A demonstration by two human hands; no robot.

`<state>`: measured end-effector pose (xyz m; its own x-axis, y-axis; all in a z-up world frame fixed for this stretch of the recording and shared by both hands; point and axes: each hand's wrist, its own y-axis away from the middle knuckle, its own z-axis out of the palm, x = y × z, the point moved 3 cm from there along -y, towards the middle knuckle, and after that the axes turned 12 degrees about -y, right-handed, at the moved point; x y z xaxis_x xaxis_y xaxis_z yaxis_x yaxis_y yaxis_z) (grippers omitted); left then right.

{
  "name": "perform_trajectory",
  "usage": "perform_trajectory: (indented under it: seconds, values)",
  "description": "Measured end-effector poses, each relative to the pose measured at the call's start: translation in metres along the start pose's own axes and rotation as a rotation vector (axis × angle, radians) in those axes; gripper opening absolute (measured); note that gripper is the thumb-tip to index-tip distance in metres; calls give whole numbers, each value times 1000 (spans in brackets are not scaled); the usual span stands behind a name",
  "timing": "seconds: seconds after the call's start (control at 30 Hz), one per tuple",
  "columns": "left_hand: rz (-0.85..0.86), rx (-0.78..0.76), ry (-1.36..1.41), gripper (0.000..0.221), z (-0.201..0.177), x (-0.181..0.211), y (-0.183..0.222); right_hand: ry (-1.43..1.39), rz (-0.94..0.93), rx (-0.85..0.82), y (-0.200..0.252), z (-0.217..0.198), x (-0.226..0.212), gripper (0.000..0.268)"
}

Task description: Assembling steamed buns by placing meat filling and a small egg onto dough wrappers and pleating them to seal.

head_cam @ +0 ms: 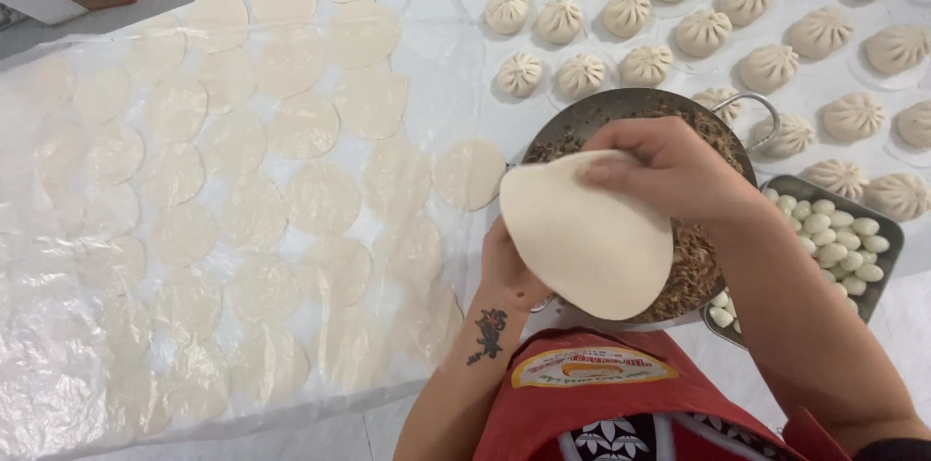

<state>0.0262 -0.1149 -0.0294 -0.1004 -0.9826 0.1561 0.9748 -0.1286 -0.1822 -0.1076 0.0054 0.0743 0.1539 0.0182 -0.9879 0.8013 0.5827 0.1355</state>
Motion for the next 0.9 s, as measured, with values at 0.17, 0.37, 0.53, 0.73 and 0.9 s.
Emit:
perform_trajectory:
  seconds: [0.17, 0.37, 0.53, 0.73, 0.9]
  values:
    - [-8, 110, -56, 52, -9, -8, 10, 608, -127, -320, 9, 20, -4, 17]
    - [11, 223, -124, 66, -19, -7, 21, 720, 127, 340, 51, -123, 66, 27]
    - [55, 266, -156, 80, -21, -5, 27, 825, 152, -38, 66, -106, 123, 43]
    - [89, 162, -145, 75, -28, -2, 15, 818, -410, 89, 75, -143, 140, 11]
    - [157, 229, -94, 73, -26, -5, 15, 778, -586, 265, 66, -197, 132, 11]
